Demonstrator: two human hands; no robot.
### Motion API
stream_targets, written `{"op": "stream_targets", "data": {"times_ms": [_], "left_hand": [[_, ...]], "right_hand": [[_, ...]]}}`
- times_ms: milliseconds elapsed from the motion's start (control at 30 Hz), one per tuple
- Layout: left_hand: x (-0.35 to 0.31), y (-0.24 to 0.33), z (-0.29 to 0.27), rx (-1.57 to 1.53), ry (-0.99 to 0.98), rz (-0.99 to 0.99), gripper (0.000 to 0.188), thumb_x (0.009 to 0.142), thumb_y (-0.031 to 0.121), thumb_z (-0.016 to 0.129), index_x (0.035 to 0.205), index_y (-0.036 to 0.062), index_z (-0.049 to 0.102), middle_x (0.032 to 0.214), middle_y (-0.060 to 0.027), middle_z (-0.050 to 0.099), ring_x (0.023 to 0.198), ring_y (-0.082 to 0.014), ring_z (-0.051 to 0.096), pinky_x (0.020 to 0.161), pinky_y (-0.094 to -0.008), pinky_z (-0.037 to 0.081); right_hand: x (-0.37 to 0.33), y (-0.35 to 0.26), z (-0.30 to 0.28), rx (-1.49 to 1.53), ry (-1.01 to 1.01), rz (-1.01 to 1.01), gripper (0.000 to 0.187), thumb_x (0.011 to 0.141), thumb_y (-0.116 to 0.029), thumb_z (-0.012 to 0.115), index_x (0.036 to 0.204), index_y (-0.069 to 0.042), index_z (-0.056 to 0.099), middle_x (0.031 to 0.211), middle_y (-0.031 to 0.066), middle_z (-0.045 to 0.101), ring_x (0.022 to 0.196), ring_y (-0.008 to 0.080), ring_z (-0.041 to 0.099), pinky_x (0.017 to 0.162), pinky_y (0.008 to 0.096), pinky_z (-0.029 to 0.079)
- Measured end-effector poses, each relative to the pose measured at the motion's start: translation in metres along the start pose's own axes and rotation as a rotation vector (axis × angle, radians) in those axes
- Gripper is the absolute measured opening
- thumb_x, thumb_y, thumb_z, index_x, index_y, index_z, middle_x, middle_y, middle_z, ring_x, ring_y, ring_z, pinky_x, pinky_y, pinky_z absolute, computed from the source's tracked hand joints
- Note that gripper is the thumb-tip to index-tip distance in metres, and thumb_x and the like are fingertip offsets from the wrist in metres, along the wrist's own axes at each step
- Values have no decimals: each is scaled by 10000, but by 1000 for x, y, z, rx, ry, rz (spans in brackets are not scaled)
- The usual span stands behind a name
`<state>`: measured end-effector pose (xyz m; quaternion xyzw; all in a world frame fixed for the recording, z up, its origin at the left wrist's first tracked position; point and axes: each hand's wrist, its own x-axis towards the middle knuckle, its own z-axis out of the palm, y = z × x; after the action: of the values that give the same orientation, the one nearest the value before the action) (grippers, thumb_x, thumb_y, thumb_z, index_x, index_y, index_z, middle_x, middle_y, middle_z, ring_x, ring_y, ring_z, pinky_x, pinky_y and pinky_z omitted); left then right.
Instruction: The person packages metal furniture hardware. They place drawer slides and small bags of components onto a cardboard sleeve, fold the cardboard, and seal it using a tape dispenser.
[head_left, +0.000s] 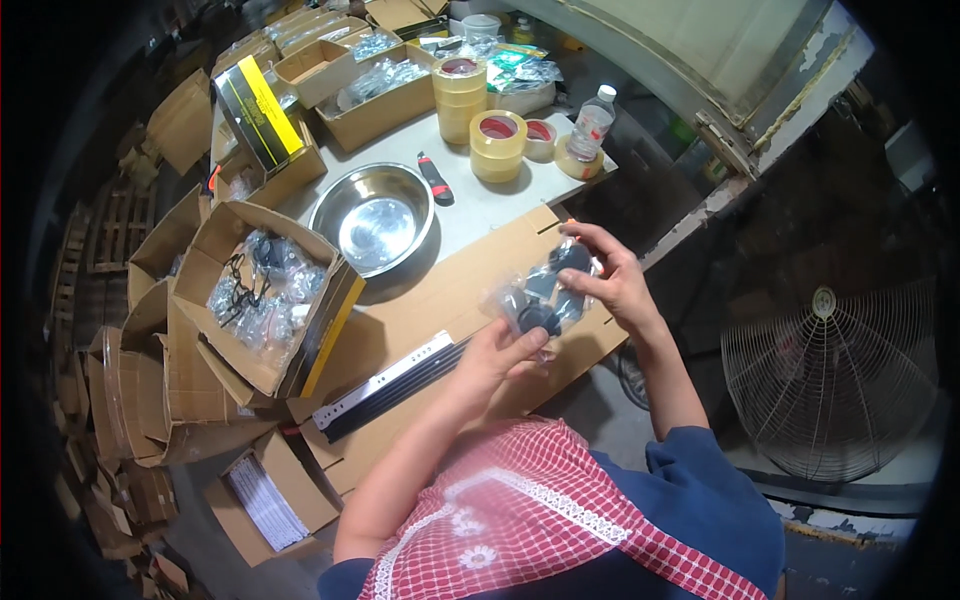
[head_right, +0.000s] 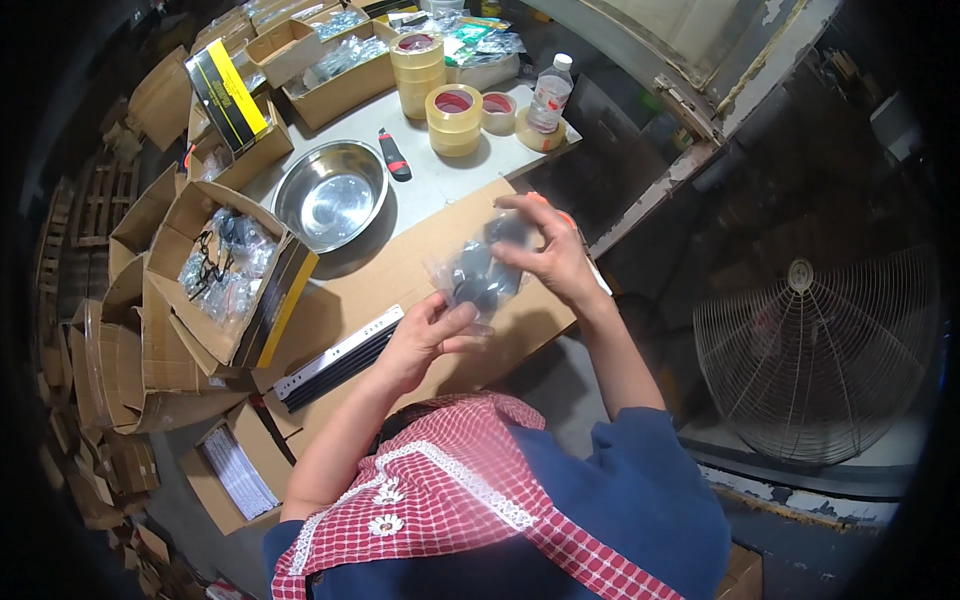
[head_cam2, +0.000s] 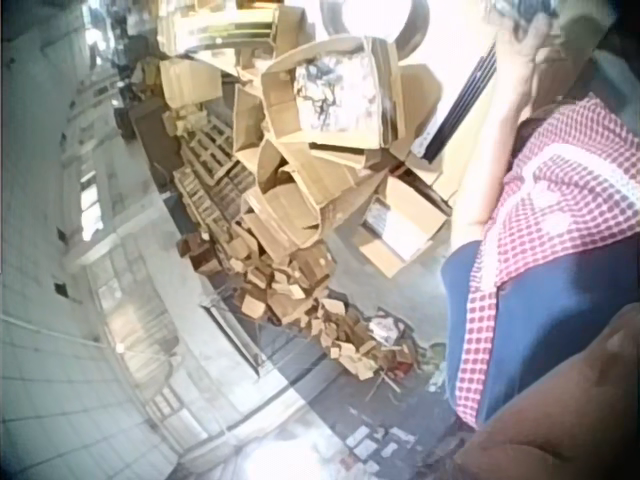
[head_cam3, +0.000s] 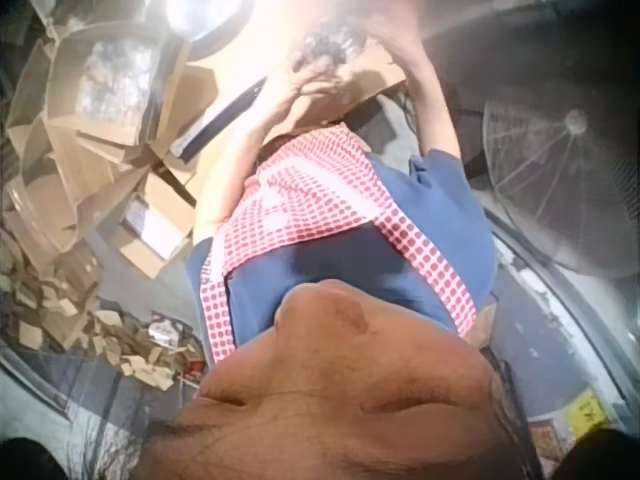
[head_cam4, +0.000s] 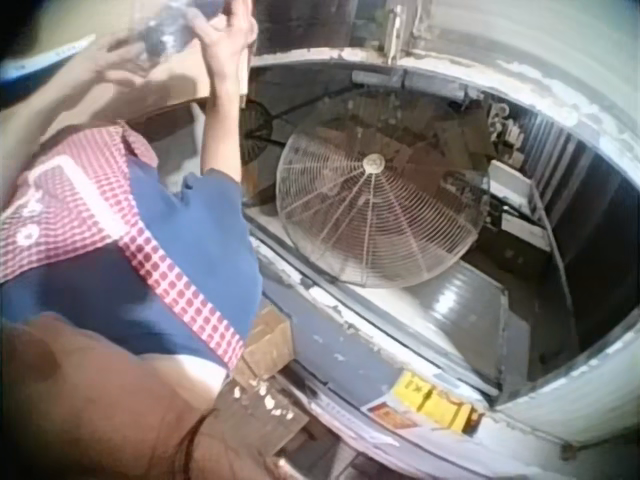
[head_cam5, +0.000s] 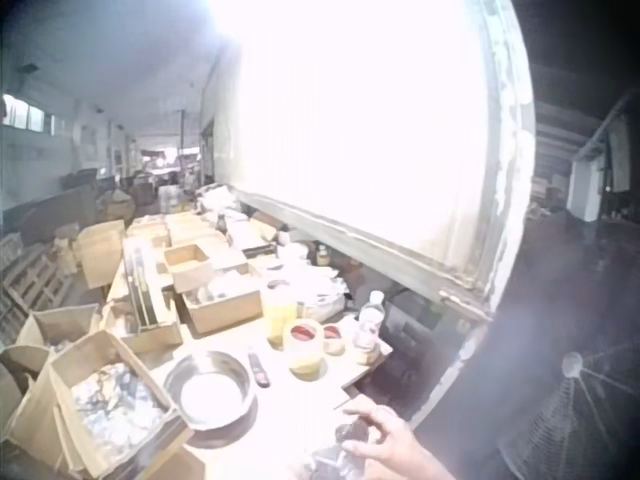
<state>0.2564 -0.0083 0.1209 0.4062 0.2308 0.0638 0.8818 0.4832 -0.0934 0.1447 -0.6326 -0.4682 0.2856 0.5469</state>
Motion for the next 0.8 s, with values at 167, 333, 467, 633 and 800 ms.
{"op": "stream_targets", "data": {"times_ms": [167,333,467,633,800], "left_hand": [[-17,-16,7,46,259,415,481,905,123,761,1278,-32,499,1120,-127,672,951,-200,677,843,-328,557],[-27,-20,-7,18,360,546,428,931,102,722,1280,-26,509,1117,-124,666,975,-199,666,845,-332,558],[-38,-9,-9,-116,497,635,413,936,120,715,1268,-21,514,1162,-123,650,984,-169,644,840,-313,533],[-40,-21,-23,95,462,583,438,927,160,754,1255,-21,528,1040,-107,698,908,-178,696,824,-298,579],[-25,-30,-39,237,415,341,359,933,192,751,1168,-35,603,1021,-142,725,868,-188,723,705,-291,598]], "right_hand": [[-10,-31,35,412,-181,237,717,800,-139,833,1438,-117,506,1265,50,574,1124,159,598,923,274,522],[-9,-31,44,306,-331,116,700,839,-60,756,1463,-106,442,1235,82,594,1031,154,622,773,289,571],[-14,-53,53,330,-473,191,743,852,-73,744,1508,-99,396,1265,97,584,1001,167,636,762,313,598],[-17,-43,65,292,-476,114,759,949,-203,694,1577,-97,281,1490,137,419,1363,233,422,1130,389,379],[12,5,67,31,-638,69,857,945,-327,683,1607,-80,197,1617,211,270,1482,308,324,1225,393,250]]}}
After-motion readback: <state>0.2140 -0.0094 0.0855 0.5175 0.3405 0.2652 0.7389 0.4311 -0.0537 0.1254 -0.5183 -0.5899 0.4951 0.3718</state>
